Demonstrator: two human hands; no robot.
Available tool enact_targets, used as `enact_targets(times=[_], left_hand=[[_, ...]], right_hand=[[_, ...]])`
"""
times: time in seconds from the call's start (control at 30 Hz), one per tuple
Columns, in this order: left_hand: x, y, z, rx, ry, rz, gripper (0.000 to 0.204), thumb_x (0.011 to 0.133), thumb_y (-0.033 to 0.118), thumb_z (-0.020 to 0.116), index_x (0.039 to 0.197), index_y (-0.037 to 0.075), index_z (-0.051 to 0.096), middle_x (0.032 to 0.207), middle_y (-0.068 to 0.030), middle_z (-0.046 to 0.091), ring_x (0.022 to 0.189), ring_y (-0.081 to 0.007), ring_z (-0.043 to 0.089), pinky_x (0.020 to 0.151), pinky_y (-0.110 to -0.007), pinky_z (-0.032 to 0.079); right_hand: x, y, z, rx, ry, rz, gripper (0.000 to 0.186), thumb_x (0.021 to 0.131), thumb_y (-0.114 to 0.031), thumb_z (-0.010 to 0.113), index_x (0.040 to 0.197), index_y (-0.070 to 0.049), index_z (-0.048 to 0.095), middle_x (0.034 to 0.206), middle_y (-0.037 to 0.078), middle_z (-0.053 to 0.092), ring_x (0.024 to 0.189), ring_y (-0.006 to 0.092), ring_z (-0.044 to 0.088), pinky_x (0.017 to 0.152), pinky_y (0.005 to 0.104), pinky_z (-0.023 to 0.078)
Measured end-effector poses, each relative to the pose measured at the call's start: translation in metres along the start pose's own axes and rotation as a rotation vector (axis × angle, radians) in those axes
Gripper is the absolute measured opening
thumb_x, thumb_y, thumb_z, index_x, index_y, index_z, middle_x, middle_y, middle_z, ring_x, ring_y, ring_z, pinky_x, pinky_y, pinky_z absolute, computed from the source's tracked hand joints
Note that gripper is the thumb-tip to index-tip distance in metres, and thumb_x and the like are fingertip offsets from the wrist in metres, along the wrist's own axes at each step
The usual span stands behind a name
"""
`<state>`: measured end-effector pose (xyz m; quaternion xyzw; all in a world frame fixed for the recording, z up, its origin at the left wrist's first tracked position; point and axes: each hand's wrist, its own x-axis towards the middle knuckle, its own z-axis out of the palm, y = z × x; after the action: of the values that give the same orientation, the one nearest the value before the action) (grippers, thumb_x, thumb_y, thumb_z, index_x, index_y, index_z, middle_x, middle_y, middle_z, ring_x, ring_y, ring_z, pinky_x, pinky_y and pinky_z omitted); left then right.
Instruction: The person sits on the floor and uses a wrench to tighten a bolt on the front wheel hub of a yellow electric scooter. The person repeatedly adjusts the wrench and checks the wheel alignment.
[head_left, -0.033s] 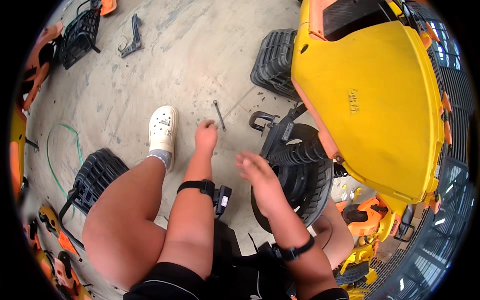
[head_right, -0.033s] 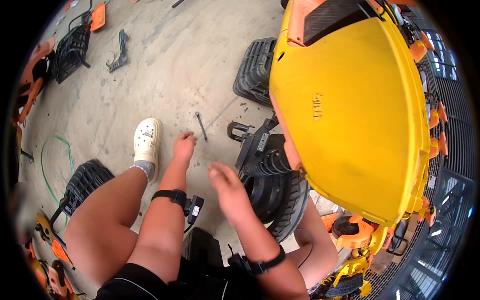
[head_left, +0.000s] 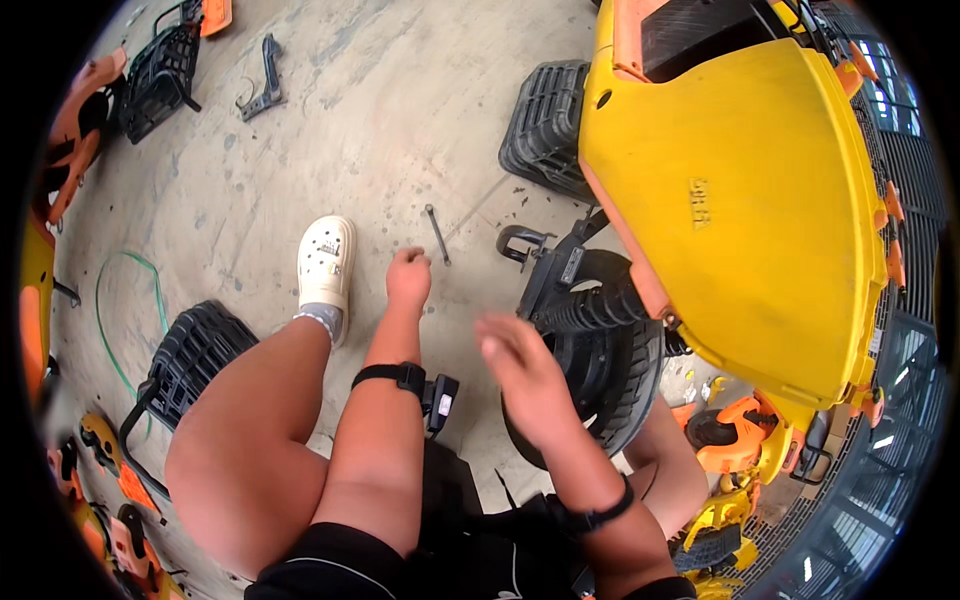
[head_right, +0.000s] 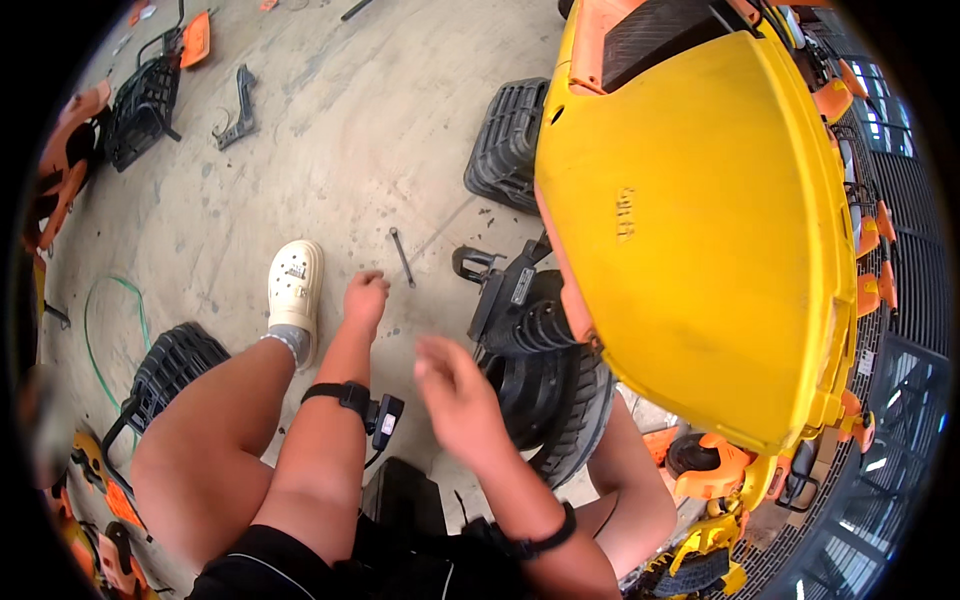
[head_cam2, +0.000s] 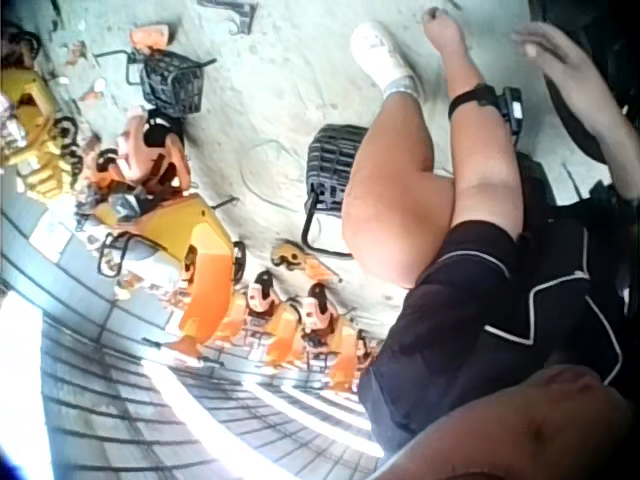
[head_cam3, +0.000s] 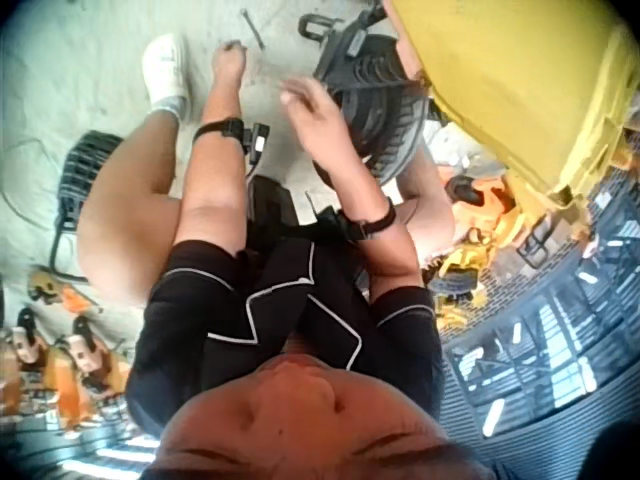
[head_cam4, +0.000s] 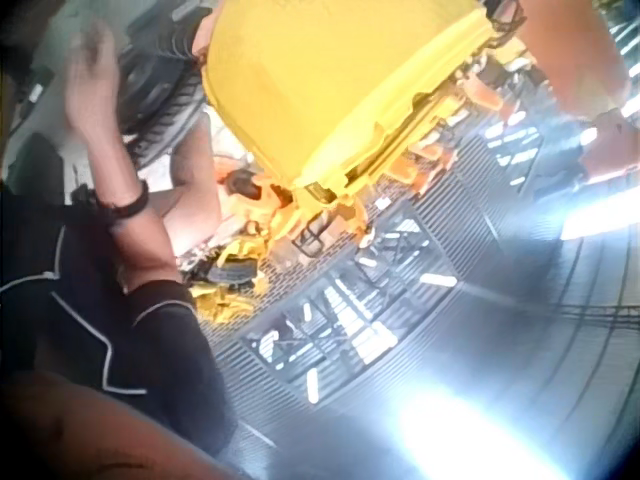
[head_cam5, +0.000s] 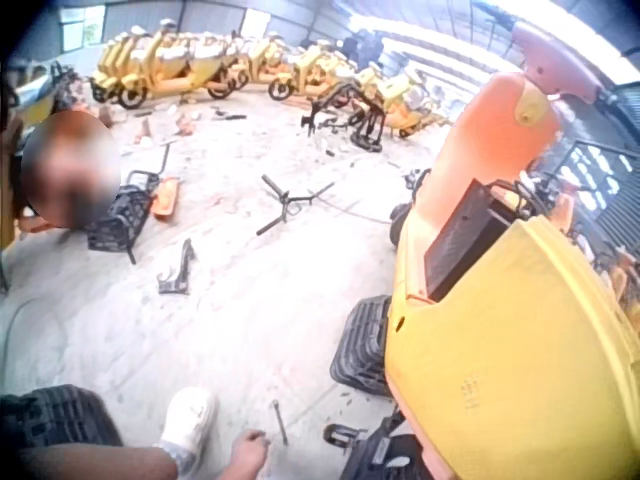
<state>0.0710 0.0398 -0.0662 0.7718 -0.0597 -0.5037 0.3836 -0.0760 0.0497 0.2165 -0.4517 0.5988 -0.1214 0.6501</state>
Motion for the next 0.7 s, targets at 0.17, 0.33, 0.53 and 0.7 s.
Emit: enact_targets(times=[0.17, 0.33, 0.53, 0.7], left_hand=[[-0.023, 0.013, 0.005, 0.46, -0.032, 0.202, 0.034, 0.091, 0.023, 0.058, 0.119, 0.005, 0.067, 0.108, -0.0194, 0.071, 0.101, -0.0362, 0.067, 0.09, -0.043, 0.052], [0.009, 0.025, 0.039, 0.737, -0.008, 0.074, 0.038, 0.092, 0.033, 0.063, 0.116, 0.005, 0.064, 0.115, -0.0195, 0.068, 0.108, -0.0365, 0.065, 0.092, -0.045, 0.052], [0.031, 0.016, 0.08, 0.839, 0.016, -0.004, 0.039, 0.091, 0.035, 0.064, 0.116, 0.006, 0.06, 0.121, -0.0179, 0.064, 0.114, -0.0351, 0.063, 0.095, -0.046, 0.052], [0.051, -0.007, 0.077, 0.846, 0.088, 0.026, 0.034, 0.092, 0.031, 0.061, 0.113, 0.004, 0.061, 0.116, -0.0176, 0.066, 0.112, -0.0374, 0.063, 0.094, -0.047, 0.051]], right_hand=[[-0.09, -0.033, -0.054, -0.441, -0.26, -0.367, 0.027, 0.098, -0.014, 0.063, 0.121, -0.001, 0.062, 0.111, 0.012, 0.068, 0.102, 0.0199, 0.066, 0.09, 0.0349, 0.051], [-0.115, -0.028, -0.099, -0.159, -0.36, -0.316, 0.028, 0.093, -0.006, 0.064, 0.121, 0.001, 0.063, 0.118, 0.015, 0.067, 0.11, 0.0283, 0.064, 0.096, 0.0376, 0.049], [-0.111, -0.031, -0.119, -0.094, -0.46, -0.477, 0.032, 0.09, -0.006, 0.066, 0.121, 0.002, 0.064, 0.114, 0.019, 0.065, 0.106, 0.0336, 0.062, 0.092, 0.0414, 0.049], [-0.109, -0.031, -0.123, -0.177, -0.383, -0.434, 0.029, 0.091, -0.005, 0.064, 0.12, 0.001, 0.065, 0.115, 0.017, 0.065, 0.106, 0.0316, 0.064, 0.092, 0.0392, 0.05]])
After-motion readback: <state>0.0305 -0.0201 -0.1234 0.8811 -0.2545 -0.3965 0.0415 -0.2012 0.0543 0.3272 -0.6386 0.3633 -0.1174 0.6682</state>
